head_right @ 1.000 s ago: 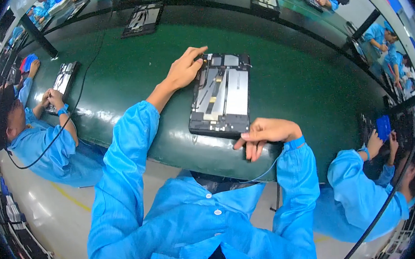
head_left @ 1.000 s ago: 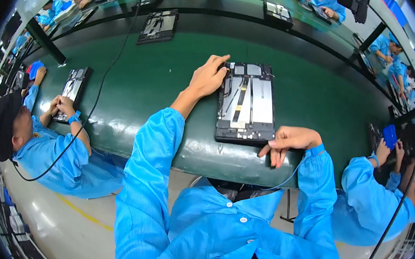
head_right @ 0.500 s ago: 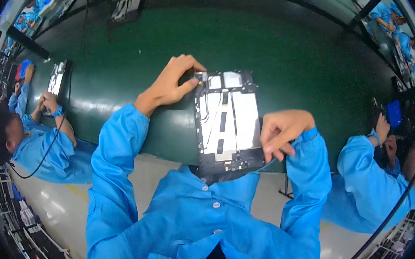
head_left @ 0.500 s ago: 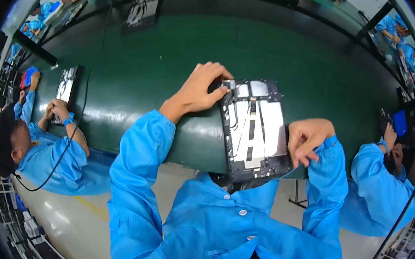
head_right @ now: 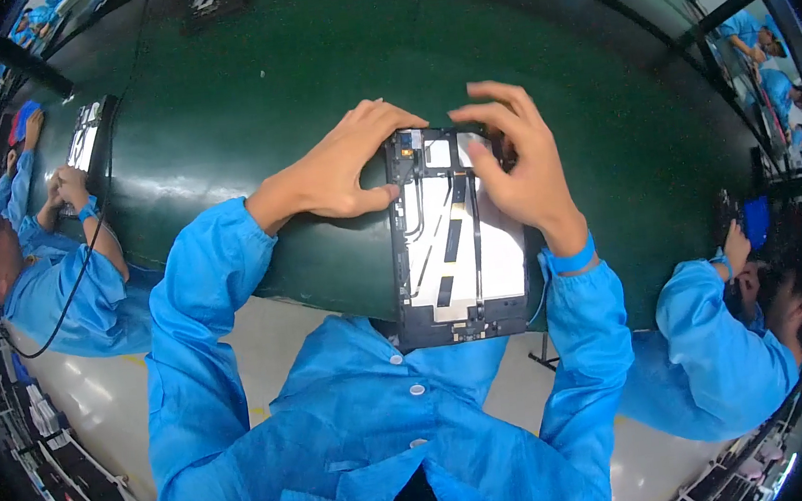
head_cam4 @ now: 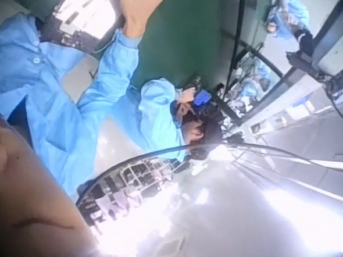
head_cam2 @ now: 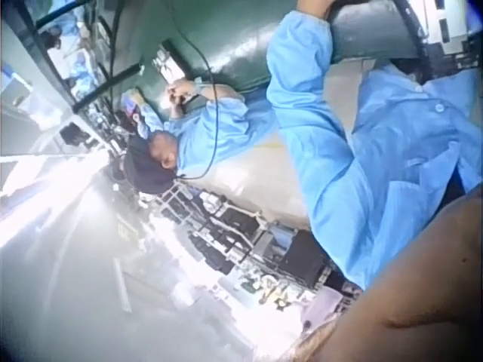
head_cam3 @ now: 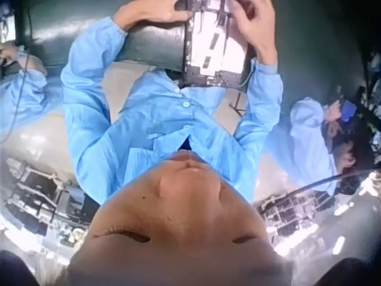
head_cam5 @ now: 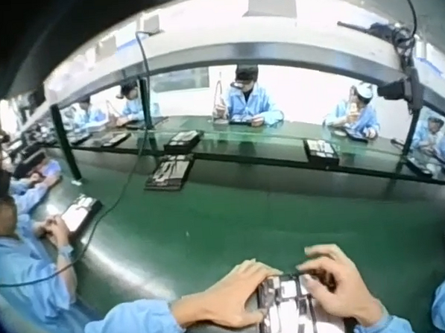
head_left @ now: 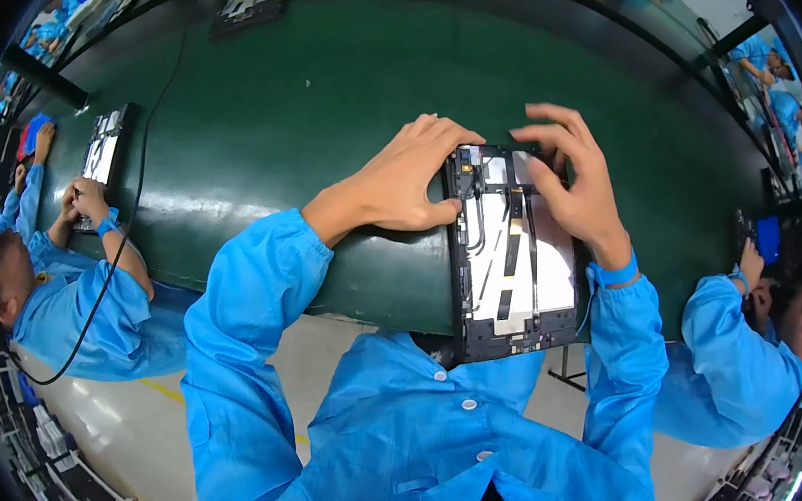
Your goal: The person connects and routes ribbon cables and wires inside a tablet frame by hand, presses them into place, and slides the tablet down the assembly line table.
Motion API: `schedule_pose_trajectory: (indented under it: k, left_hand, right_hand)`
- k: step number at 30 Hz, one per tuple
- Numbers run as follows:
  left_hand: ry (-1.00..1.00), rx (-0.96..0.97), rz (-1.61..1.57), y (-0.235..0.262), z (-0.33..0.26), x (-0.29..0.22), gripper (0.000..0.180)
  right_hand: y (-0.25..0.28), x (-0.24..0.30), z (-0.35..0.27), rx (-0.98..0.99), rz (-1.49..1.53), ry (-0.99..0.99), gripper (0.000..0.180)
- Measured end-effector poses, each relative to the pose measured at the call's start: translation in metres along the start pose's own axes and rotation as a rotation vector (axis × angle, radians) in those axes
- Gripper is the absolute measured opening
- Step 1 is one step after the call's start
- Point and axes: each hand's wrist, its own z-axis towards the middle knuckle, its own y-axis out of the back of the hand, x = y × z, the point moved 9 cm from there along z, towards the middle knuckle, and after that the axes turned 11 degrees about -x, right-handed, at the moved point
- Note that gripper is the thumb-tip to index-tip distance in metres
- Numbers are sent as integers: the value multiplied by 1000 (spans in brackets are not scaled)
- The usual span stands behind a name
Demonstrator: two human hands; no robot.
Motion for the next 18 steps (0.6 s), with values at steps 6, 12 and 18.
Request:
schedule_pose_trajectory:
  k: [6, 12, 18]
  left_hand:
    - [2, 34, 20, 1, -4, 2, 86]
    - [-14, 69, 7, -11, -6, -6, 88]
    - [-3, 92, 55, -19, -5, -11, 82]
  right_hand:
    - [-24, 0, -5, 51, -166, 240, 33]
    - [-3, -4, -18, 17, -74, 70, 21]
    - [-2, -8, -23, 23, -30, 84, 14]
